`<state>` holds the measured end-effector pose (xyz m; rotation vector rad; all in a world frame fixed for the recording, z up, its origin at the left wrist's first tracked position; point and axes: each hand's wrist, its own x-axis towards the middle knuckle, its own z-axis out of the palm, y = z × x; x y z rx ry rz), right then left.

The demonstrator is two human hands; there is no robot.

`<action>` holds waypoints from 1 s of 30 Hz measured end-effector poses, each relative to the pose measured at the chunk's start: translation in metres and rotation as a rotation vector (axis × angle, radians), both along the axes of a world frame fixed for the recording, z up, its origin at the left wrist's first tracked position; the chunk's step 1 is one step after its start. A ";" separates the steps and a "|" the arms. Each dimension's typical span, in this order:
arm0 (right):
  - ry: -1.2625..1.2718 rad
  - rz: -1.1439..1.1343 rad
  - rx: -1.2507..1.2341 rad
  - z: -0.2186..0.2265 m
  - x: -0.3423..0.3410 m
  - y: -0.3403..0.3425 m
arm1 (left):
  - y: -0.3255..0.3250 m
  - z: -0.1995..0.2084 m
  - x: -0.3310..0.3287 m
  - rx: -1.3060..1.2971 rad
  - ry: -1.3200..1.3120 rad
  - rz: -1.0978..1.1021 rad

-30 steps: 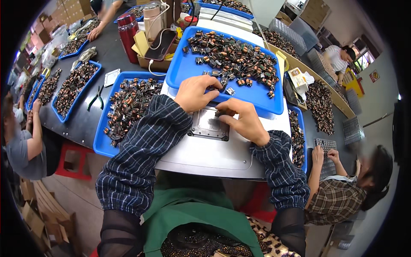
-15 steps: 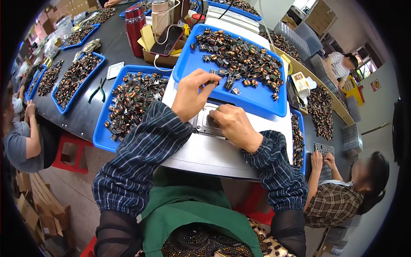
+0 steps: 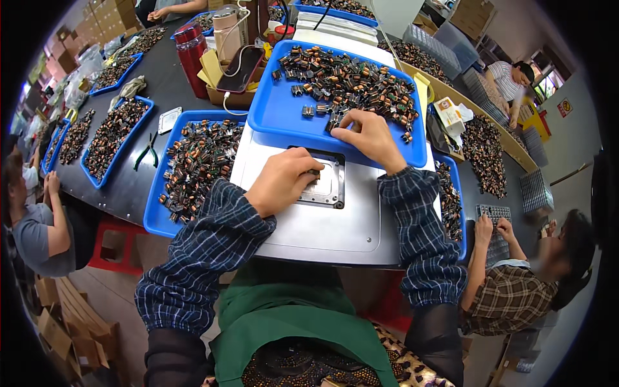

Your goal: The person repeatedly picks up electronic transformer components from a tray and fits them into a metal mold fixture by hand, pausing to wipe and put on a pair of eyeglasses.

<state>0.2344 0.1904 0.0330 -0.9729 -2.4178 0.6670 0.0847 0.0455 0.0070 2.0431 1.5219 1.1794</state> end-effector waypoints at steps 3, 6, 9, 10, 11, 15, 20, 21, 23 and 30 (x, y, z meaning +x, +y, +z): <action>-0.058 0.019 0.044 0.005 -0.003 0.004 | 0.002 0.001 0.002 0.086 0.119 -0.024; 0.037 -0.021 0.206 -0.012 0.005 0.018 | 0.003 0.003 0.005 0.091 0.245 -0.039; 0.021 -0.098 0.077 -0.011 0.013 0.019 | 0.003 0.002 0.006 0.071 0.242 -0.037; 0.148 -0.082 -0.083 -0.010 0.016 0.018 | 0.004 0.000 0.007 0.075 0.224 -0.032; 0.276 -0.066 -0.242 -0.008 0.019 0.017 | 0.005 -0.001 0.008 0.080 0.205 -0.028; 0.625 -0.004 -0.767 0.020 0.020 -0.009 | 0.004 -0.005 0.005 0.093 0.265 -0.014; 0.398 0.125 -0.616 0.010 0.011 -0.042 | 0.000 -0.003 0.004 0.081 0.239 0.008; 0.377 0.177 -0.568 0.004 0.009 -0.047 | -0.001 -0.004 0.004 0.086 0.237 0.013; 0.343 0.176 -0.525 -0.005 0.008 -0.055 | -0.003 -0.006 -0.001 0.163 0.040 0.056; 0.180 0.231 -0.200 -0.014 0.006 -0.065 | -0.034 -0.004 -0.063 0.181 -0.020 0.534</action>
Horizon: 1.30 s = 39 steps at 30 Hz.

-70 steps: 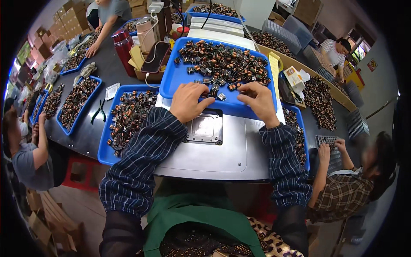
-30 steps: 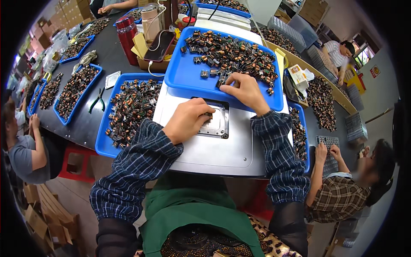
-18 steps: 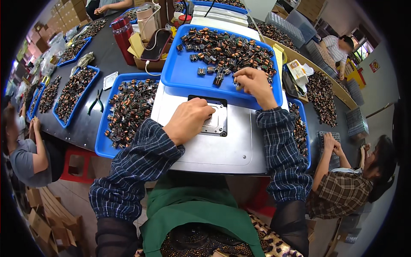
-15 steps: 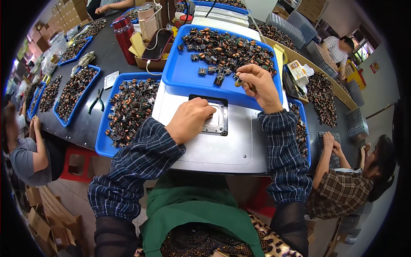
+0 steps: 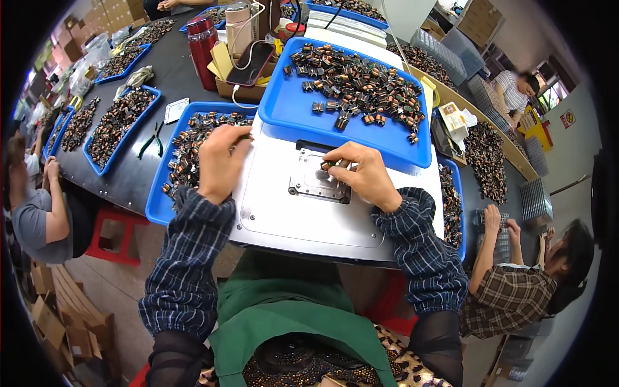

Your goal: The person repeatedly picks up electronic transformer components from a tray and fits them into a metal mold fixture by hand, pausing to wipe and put on a pair of eyeglasses.

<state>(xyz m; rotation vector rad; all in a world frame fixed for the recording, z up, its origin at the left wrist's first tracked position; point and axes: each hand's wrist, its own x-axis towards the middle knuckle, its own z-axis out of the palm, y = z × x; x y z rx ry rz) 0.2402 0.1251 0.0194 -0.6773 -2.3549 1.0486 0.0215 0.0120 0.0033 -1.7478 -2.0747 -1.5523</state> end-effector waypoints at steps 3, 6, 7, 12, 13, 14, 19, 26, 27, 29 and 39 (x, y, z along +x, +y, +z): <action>-0.034 0.033 0.115 0.001 -0.003 -0.002 | -0.001 -0.010 -0.022 -0.045 0.126 0.095; -0.020 0.099 0.296 0.000 -0.005 -0.002 | 0.016 0.000 -0.020 0.028 0.237 0.037; -0.029 0.090 0.328 -0.001 -0.006 -0.002 | 0.025 0.006 -0.014 0.008 0.218 0.017; -0.057 0.101 0.443 -0.006 -0.011 -0.006 | 0.088 0.015 0.011 -0.094 0.310 -0.199; -0.055 0.105 0.448 -0.006 -0.014 -0.008 | 0.098 0.013 0.017 -0.171 0.299 -0.182; -0.084 0.099 0.468 -0.005 -0.017 -0.009 | 0.108 0.011 0.021 -0.201 0.298 -0.140; -0.051 0.055 0.423 -0.004 -0.015 -0.012 | 0.124 0.010 0.037 -0.264 0.423 -0.080; 0.410 -0.071 -0.730 0.025 0.004 0.024 | 0.108 0.007 0.025 -0.053 -0.530 -0.290; 0.597 -0.050 -0.874 0.031 0.013 0.033 | 0.102 0.017 0.033 -0.030 -0.774 -0.386; 0.604 -0.209 -0.767 0.033 0.016 0.048 | 0.088 0.023 0.030 -0.117 -0.775 -0.398; -0.137 -0.342 0.449 -0.002 0.011 0.095 | 0.031 0.010 0.056 -0.313 -0.431 -0.454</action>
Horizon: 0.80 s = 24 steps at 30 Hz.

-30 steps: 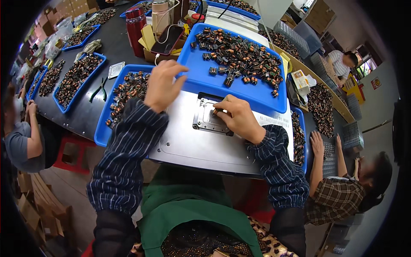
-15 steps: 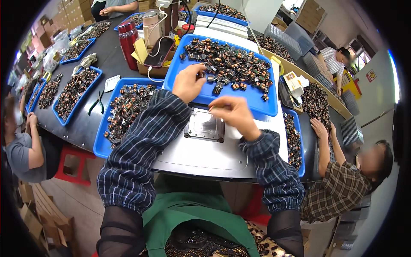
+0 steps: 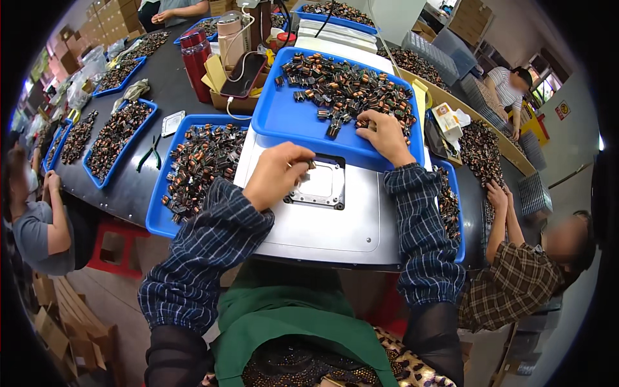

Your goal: The person repeatedly picks up electronic transformer components from a tray and fits them into a metal mold fixture by hand, pausing to wipe and put on a pair of eyeglasses.

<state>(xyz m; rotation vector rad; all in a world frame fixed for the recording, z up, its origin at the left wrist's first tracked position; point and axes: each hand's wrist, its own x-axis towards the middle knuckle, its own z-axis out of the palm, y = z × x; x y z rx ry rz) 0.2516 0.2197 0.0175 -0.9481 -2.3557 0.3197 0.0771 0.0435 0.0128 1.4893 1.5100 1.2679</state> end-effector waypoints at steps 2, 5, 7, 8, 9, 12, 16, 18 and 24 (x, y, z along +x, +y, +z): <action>0.030 -0.006 -0.098 0.002 -0.001 0.000 | -0.002 -0.006 -0.001 0.112 0.244 -0.009; 0.167 0.002 -0.216 0.002 0.009 0.002 | -0.002 -0.003 0.007 0.268 0.548 -0.068; 0.374 0.030 -0.505 0.010 0.008 -0.005 | -0.001 -0.007 0.008 0.287 0.545 -0.064; 0.375 0.031 -0.507 0.013 0.009 -0.010 | -0.001 -0.008 0.009 0.309 0.540 -0.062; 0.441 0.064 -0.615 0.017 0.008 -0.015 | 0.000 -0.007 0.010 0.307 0.540 -0.064; 0.530 0.099 -0.745 0.025 0.004 -0.033 | 0.001 -0.004 0.011 0.258 0.537 -0.074; 0.509 0.146 -0.843 0.034 0.001 -0.056 | -0.001 -0.005 0.012 0.272 0.541 -0.095; 0.481 0.217 -0.862 0.034 -0.001 -0.062 | -0.001 -0.007 0.012 0.289 0.547 -0.083; 0.433 0.265 -0.891 0.027 -0.004 -0.068 | 0.001 -0.005 0.013 0.353 0.634 -0.064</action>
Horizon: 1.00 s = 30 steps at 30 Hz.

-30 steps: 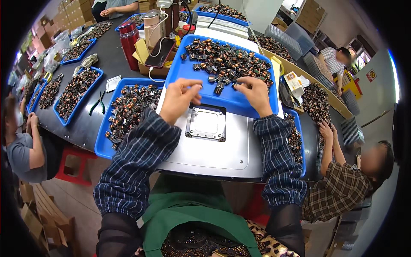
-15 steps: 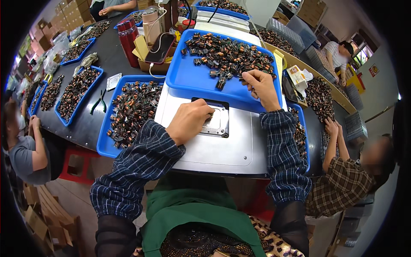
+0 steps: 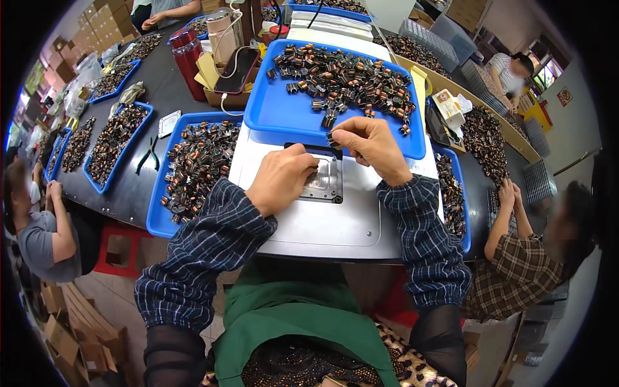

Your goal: The person repeatedly picks up electronic transformer components from a tray and fits them into a metal mold fixture by hand, pausing to wipe and put on a pair of eyeglasses.

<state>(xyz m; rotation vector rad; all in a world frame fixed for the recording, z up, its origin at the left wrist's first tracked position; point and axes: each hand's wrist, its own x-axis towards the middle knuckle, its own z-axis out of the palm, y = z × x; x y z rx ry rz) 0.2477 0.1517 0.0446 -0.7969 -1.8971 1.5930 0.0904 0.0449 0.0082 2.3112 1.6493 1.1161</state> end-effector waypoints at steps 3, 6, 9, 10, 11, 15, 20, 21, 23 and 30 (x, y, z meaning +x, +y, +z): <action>-0.041 0.020 0.010 -0.003 -0.002 -0.005 | -0.001 -0.001 0.000 -0.033 -0.042 0.014; -0.046 0.041 0.020 -0.001 -0.001 -0.006 | 0.000 -0.001 0.001 -0.017 -0.064 0.006; -0.058 0.053 0.029 -0.003 -0.002 -0.005 | 0.001 0.000 0.001 -0.023 -0.092 -0.001; -0.056 0.052 0.029 -0.004 -0.002 -0.005 | -0.001 0.001 0.000 -0.045 -0.097 0.006; -0.062 0.055 0.043 -0.006 -0.002 -0.005 | -0.002 0.001 0.000 -0.067 -0.103 0.013; -0.081 0.064 0.097 -0.008 -0.002 -0.004 | -0.001 -0.003 0.001 -0.014 -0.011 0.008; -0.065 0.034 0.145 -0.008 -0.001 -0.005 | 0.001 0.001 -0.001 -0.067 -0.087 0.023; -0.066 0.035 0.150 -0.009 -0.001 -0.005 | 0.001 0.000 0.000 -0.067 -0.086 0.021; -0.068 0.033 0.160 -0.008 -0.002 -0.004 | 0.001 -0.002 0.000 -0.054 -0.099 0.025; -0.058 0.066 0.242 -0.001 -0.007 -0.009 | -0.002 -0.001 -0.005 -0.098 -0.131 -0.012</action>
